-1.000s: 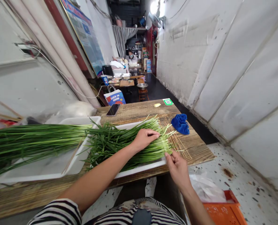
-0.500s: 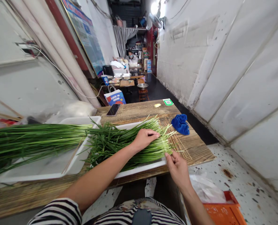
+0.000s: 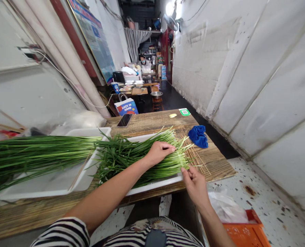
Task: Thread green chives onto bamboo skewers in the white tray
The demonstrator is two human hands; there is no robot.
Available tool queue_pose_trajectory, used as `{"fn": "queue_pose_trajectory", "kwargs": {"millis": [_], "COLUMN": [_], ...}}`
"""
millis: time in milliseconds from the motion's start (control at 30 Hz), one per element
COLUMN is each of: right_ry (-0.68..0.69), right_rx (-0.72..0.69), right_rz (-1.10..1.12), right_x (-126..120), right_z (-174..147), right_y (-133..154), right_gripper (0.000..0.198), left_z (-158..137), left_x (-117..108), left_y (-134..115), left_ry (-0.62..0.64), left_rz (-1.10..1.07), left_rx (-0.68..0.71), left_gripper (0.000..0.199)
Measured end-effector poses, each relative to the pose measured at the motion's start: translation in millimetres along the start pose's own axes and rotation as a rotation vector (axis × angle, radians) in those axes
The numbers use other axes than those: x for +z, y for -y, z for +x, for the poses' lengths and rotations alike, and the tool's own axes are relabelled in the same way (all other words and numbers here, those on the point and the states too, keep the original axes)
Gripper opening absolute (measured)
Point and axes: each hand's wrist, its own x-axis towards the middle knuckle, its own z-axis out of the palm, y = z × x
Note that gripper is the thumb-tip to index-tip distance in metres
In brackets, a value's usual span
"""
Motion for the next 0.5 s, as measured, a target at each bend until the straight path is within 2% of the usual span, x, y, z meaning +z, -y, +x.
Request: {"fn": "queue_pose_trajectory", "kwargs": {"millis": [367,500], "right_ry": [0.023,-0.008], "right_rx": [0.030,0.001], "right_rz": [0.023,-0.012], "right_x": [0.5,-0.2], "right_z": [-0.4,-1.1], "right_y": [-3.5,-4.1], "right_gripper": [0.035,0.033], "left_z": [-0.7,-3.4], "left_x": [-1.4,-4.5], "left_y": [1.1,-6.3], "left_ry": [0.047,0.062], "left_rz": [-0.052,-0.193], "left_rx": [0.003,-0.179], "left_gripper": [0.020,0.026]}}
